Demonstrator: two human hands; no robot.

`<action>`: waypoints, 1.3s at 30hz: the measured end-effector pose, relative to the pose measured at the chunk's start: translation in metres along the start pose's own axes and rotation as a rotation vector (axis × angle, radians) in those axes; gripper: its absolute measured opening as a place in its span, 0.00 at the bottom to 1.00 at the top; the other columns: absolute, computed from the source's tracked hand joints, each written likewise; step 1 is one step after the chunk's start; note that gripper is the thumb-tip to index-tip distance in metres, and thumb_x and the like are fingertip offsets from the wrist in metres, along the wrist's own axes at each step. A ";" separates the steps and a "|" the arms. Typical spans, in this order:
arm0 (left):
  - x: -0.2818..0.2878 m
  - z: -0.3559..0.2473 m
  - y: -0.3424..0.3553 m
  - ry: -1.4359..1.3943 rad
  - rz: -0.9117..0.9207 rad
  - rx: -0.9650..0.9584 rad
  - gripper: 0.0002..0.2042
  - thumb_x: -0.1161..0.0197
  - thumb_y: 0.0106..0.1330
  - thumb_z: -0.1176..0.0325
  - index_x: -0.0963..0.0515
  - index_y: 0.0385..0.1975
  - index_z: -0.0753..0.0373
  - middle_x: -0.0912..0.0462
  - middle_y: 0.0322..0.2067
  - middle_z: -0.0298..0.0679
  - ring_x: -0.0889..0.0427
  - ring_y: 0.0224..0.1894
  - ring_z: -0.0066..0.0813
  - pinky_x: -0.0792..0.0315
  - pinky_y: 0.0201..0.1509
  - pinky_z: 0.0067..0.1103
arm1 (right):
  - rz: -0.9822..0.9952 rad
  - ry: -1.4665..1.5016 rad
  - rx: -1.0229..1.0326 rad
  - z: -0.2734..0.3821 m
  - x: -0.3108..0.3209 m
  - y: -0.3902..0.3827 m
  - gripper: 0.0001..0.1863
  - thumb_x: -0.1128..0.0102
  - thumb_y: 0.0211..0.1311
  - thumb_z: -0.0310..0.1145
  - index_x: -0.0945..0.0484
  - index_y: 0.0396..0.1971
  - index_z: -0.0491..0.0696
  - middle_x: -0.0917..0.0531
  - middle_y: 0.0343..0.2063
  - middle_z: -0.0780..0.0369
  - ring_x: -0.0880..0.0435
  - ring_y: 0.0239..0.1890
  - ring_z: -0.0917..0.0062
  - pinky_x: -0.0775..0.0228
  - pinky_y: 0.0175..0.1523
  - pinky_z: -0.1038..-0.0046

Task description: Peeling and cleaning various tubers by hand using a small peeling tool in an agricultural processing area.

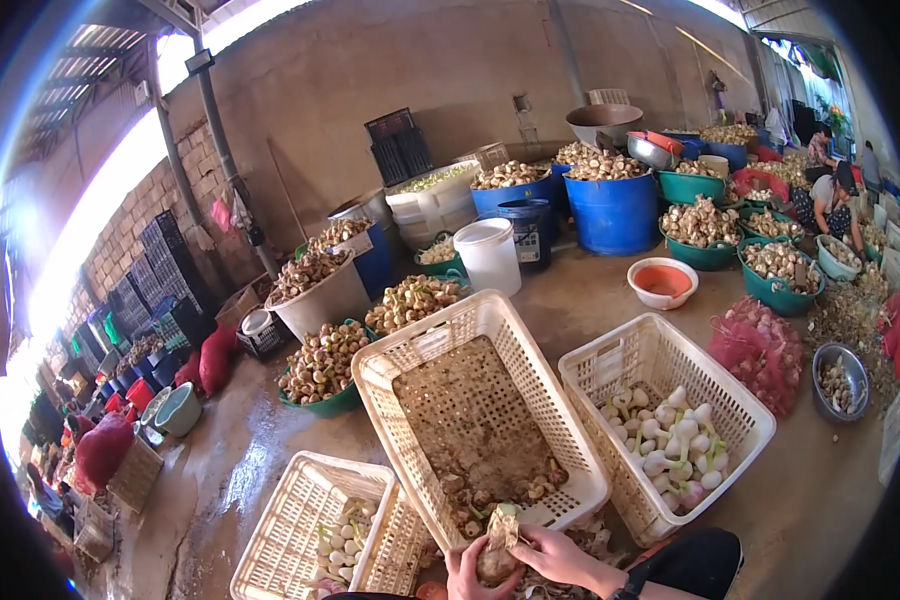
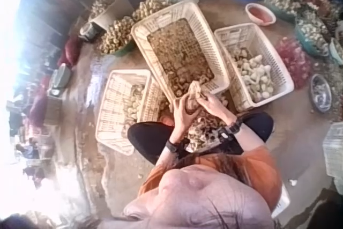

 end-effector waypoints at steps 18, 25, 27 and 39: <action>-0.050 0.055 -0.006 -1.235 0.317 0.344 0.35 0.51 0.65 0.58 0.65 0.66 0.52 0.32 0.51 0.46 0.26 0.47 0.32 0.25 0.39 0.28 | 0.007 0.193 0.006 0.001 -0.005 0.013 0.14 0.48 0.62 0.34 0.29 0.46 0.45 0.22 0.30 0.67 0.26 0.28 0.84 0.32 0.31 0.80; -0.037 0.053 -0.012 -1.225 0.135 0.274 0.36 0.47 0.63 0.60 0.62 0.65 0.52 0.38 0.55 0.47 0.31 0.53 0.37 0.29 0.48 0.30 | -0.170 -0.011 0.113 0.008 0.007 0.003 0.12 0.50 0.60 0.25 0.28 0.44 0.45 0.22 0.30 0.68 0.25 0.33 0.83 0.32 0.39 0.79; -0.001 0.036 -0.011 -0.555 -0.121 0.070 0.37 0.40 0.59 0.62 0.56 0.63 0.58 0.39 0.54 0.44 0.34 0.54 0.35 0.34 0.52 0.29 | -0.174 0.348 0.011 0.002 -0.014 0.003 0.11 0.50 0.62 0.28 0.28 0.44 0.43 0.22 0.29 0.70 0.25 0.31 0.84 0.31 0.35 0.78; -0.043 0.093 -0.011 -0.861 0.163 0.368 0.26 0.47 0.64 0.61 0.46 0.59 0.61 0.30 0.46 0.43 0.28 0.45 0.31 0.31 0.44 0.23 | -0.036 -0.286 0.247 0.025 -0.015 0.002 0.17 0.53 0.61 0.25 0.32 0.50 0.45 0.23 0.31 0.64 0.25 0.29 0.85 0.32 0.32 0.78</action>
Point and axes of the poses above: each hand's wrist, its own y-axis towards the middle knuckle, its own x-axis out of the back of the hand, z = x × y, the point moved 10 cm from there along y, towards the middle knuckle
